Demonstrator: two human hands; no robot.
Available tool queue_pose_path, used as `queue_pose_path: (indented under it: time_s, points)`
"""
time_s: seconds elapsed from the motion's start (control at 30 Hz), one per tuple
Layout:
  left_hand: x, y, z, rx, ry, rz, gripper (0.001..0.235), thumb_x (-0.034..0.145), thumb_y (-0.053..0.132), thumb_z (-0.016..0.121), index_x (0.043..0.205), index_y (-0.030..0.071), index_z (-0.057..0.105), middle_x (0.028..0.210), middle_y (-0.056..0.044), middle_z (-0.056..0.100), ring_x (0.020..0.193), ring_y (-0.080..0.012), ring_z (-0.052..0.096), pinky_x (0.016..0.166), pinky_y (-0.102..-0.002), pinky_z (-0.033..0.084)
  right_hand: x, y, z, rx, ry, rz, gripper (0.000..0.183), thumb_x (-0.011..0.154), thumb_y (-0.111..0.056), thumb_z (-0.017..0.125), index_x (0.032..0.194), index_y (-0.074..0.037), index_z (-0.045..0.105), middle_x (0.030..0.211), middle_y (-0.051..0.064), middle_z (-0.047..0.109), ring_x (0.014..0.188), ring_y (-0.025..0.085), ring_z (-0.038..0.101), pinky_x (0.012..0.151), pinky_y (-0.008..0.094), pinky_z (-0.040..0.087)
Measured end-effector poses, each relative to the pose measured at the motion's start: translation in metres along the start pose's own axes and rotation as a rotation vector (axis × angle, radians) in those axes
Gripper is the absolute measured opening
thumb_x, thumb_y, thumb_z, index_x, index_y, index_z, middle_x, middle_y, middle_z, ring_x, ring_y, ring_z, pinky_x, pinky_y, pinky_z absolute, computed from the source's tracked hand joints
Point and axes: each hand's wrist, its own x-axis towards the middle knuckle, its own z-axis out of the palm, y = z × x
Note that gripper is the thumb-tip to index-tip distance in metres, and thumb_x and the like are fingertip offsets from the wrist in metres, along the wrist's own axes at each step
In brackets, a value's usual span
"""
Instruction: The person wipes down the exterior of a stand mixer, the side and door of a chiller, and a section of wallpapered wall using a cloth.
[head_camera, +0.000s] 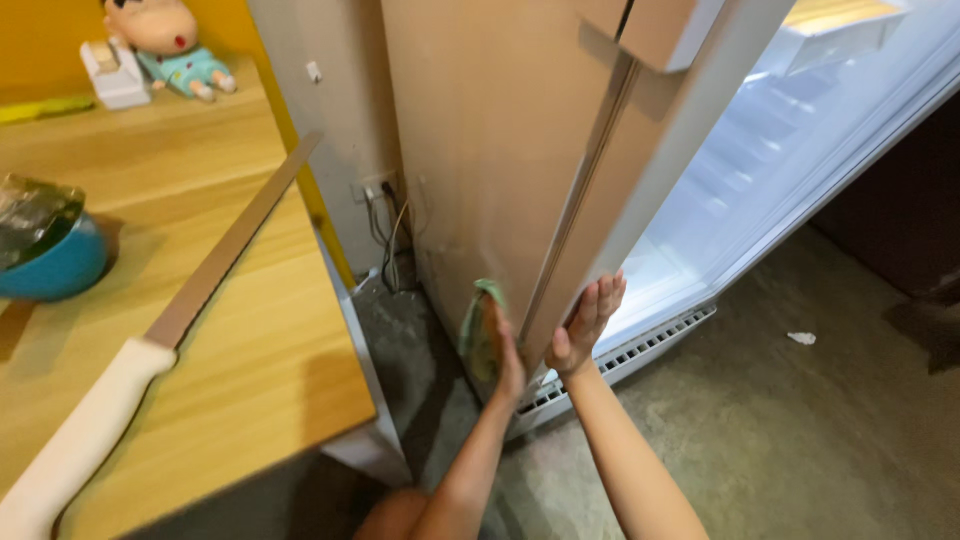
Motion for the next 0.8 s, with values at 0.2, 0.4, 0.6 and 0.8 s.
queue_pose_path:
  time_s: [0.2,0.4,0.6,0.8]
  points:
    - [0.04,0.126,0.043,0.336,-0.199,0.332,0.076,0.113,0.057,0.009,0.167,0.005,-0.002,0.176,-0.015,-0.01,0.164,-0.031,-0.012,0.131,-0.045,-0.009,0.019,-0.021,-0.028,0.134,-0.111,0.064,0.073,0.103,-0.046,0.035,0.165,-0.008,0.03,0.174,0.012,0.021,0.164,0.038,0.014,0.136,0.056,0.005]
    - [0.05,0.144,0.047,0.456,-0.198,0.47,0.078,0.111,0.063,0.007,0.169,0.01,0.001,0.178,-0.01,-0.004,0.168,-0.0283,-0.005,0.136,-0.044,-0.003,-0.004,-0.039,-0.081,0.408,0.159,0.486,0.065,0.104,-0.045,0.039,0.152,-0.002,0.043,0.165,0.017,0.036,0.145,0.035,0.051,0.121,0.046,0.04]
    - [0.007,-0.001,-0.005,-0.074,-0.072,-0.19,0.096,0.096,0.077,0.019,0.165,0.017,-0.01,0.172,-0.003,-0.02,0.158,-0.022,-0.013,0.126,-0.042,-0.003,-0.131,-0.007,-0.087,0.391,0.185,0.9,0.07,0.104,-0.045,0.035,0.155,0.002,0.041,0.158,0.018,0.045,0.133,0.032,0.055,0.11,0.042,0.044]
    - [0.007,-0.121,-0.045,-0.301,0.052,-0.431,0.097,0.095,0.078,0.018,0.166,0.014,0.004,0.174,-0.004,-0.002,0.16,-0.0227,-0.001,0.125,-0.042,-0.001,-0.187,0.026,-0.054,0.709,-0.206,1.052,0.068,0.112,-0.041,0.019,0.163,-0.003,-0.003,0.174,0.008,-0.011,0.161,0.019,-0.009,0.128,0.033,-0.007]
